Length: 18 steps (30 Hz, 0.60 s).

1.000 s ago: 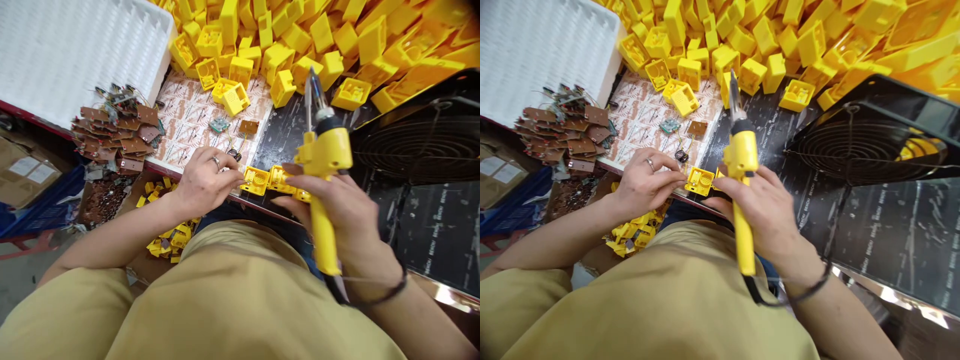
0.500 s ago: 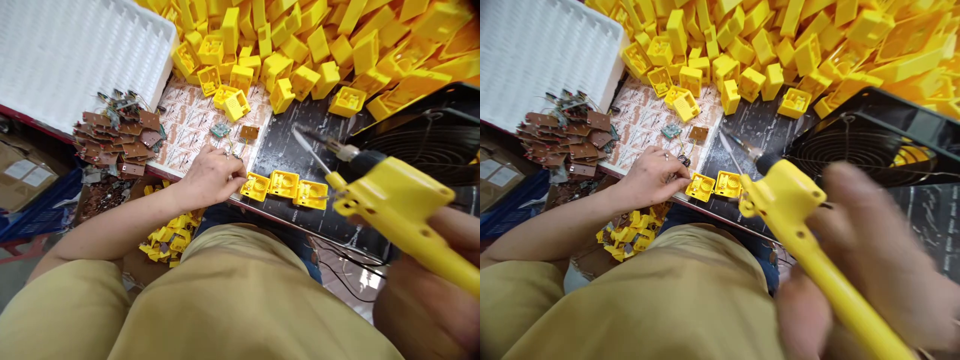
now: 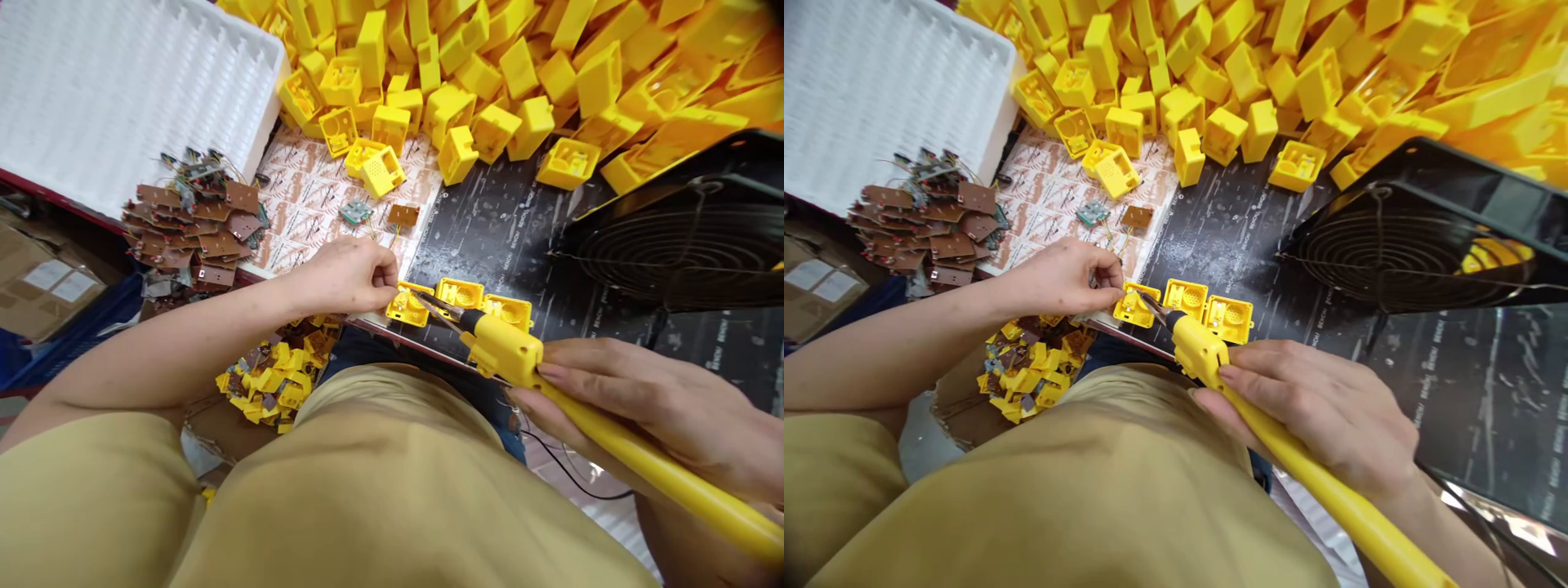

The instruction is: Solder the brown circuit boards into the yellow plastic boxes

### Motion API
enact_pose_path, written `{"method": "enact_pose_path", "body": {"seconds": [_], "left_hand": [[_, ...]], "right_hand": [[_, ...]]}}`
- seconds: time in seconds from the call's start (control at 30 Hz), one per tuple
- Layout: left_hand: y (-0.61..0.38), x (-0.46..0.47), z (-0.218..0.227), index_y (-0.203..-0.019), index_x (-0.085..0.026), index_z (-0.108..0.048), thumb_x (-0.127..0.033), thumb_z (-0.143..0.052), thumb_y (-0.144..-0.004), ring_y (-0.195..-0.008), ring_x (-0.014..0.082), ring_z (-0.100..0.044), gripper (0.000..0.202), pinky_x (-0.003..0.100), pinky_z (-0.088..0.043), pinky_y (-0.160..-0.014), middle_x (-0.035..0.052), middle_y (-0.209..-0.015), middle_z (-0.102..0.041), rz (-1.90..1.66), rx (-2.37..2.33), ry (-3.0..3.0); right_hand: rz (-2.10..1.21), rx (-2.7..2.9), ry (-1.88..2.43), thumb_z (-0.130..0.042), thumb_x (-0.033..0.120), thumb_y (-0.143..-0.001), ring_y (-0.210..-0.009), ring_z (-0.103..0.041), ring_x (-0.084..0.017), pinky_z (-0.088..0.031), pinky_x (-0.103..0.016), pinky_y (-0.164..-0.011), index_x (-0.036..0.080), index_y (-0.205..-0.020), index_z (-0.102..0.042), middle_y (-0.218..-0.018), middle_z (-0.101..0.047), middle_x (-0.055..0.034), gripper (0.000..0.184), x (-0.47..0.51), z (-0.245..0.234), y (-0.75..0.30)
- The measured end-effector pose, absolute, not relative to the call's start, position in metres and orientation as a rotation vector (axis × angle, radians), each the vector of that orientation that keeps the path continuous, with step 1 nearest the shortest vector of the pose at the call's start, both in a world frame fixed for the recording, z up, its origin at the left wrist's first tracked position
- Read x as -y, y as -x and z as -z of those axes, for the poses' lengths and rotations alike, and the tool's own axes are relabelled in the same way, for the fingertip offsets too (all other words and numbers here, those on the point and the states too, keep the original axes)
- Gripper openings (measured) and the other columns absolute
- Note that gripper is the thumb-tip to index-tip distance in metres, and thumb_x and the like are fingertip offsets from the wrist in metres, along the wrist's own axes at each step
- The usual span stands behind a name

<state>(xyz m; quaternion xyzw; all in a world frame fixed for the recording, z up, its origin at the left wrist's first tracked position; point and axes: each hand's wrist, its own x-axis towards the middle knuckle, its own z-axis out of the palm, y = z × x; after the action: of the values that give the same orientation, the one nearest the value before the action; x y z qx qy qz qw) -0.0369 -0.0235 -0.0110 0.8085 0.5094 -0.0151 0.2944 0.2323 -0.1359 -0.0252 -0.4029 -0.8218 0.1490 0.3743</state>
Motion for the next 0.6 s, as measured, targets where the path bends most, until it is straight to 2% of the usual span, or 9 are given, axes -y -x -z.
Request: {"method": "enact_pose_path", "body": {"seconds": [0.07, 0.17, 0.33, 0.47, 0.6], "left_hand": [[0.037, 0.022, 0.011, -0.072, -0.018, -0.073, -0.02, -0.064, -0.07, -0.06, 0.0094, -0.06, 0.009, 0.021, -0.039, -0.058, -0.0027, -0.064, -0.07, 0.045, -1.341, -2.162], [0.036, 0.021, 0.009, -0.071, -0.017, -0.072, -0.02, -0.064, -0.07, -0.06, 0.0089, -0.06, 0.009, 0.021, -0.039, -0.058, -0.0026, -0.065, -0.069, 0.058, -1.33, -2.179], [0.032, 0.018, 0.005, -0.071, -0.017, -0.073, -0.02, -0.065, -0.069, -0.059, 0.0093, -0.059, 0.009, 0.022, -0.039, -0.059, -0.003, -0.063, -0.067, 0.14, -1.32, -2.196], [0.03, 0.017, 0.005, -0.067, -0.018, -0.072, -0.017, -0.067, -0.068, -0.057, 0.0109, -0.058, 0.006, 0.024, -0.041, -0.059, -0.0026, -0.059, -0.066, 0.149, -1.35, -2.191], [0.031, 0.016, 0.008, -0.061, -0.019, -0.069, -0.016, -0.066, -0.066, -0.053, 0.0106, -0.056, 0.007, 0.025, -0.039, -0.056, -0.0028, -0.056, -0.065, 0.08, -1.302, -2.211]], "right_hand": [[-0.348, 2.16, 0.995, -0.063, 0.027, -0.095, -0.076, -0.067, -0.01, -0.057, -0.019, -0.075, 0.022, -0.091, -0.062, -0.08, -0.068, -0.0004, 0.007, 0.133, 0.022, -0.229], [-0.365, 2.192, 0.985, -0.064, 0.022, -0.094, -0.081, -0.067, -0.01, -0.056, -0.021, -0.079, 0.02, -0.092, -0.061, -0.082, -0.067, -0.0016, 0.004, 0.128, 0.016, -0.225], [-0.314, 2.268, 0.798, -0.076, 0.013, -0.082, -0.077, -0.068, -0.012, -0.059, -0.023, -0.075, 0.016, -0.095, -0.063, -0.082, -0.068, -0.0024, 0.018, 0.117, 0.012, -0.223], [-0.237, 2.235, 0.871, -0.073, 0.032, -0.087, -0.076, -0.069, -0.015, -0.061, -0.027, -0.071, 0.023, -0.096, -0.067, -0.083, -0.071, -0.0013, 0.014, 0.118, 0.015, -0.224], [-0.302, 2.109, 1.164, -0.07, 0.053, -0.086, -0.078, -0.07, -0.021, -0.061, -0.033, -0.068, 0.028, -0.104, -0.069, -0.079, -0.07, -0.002, 0.031, 0.129, 0.019, -0.226]]}}
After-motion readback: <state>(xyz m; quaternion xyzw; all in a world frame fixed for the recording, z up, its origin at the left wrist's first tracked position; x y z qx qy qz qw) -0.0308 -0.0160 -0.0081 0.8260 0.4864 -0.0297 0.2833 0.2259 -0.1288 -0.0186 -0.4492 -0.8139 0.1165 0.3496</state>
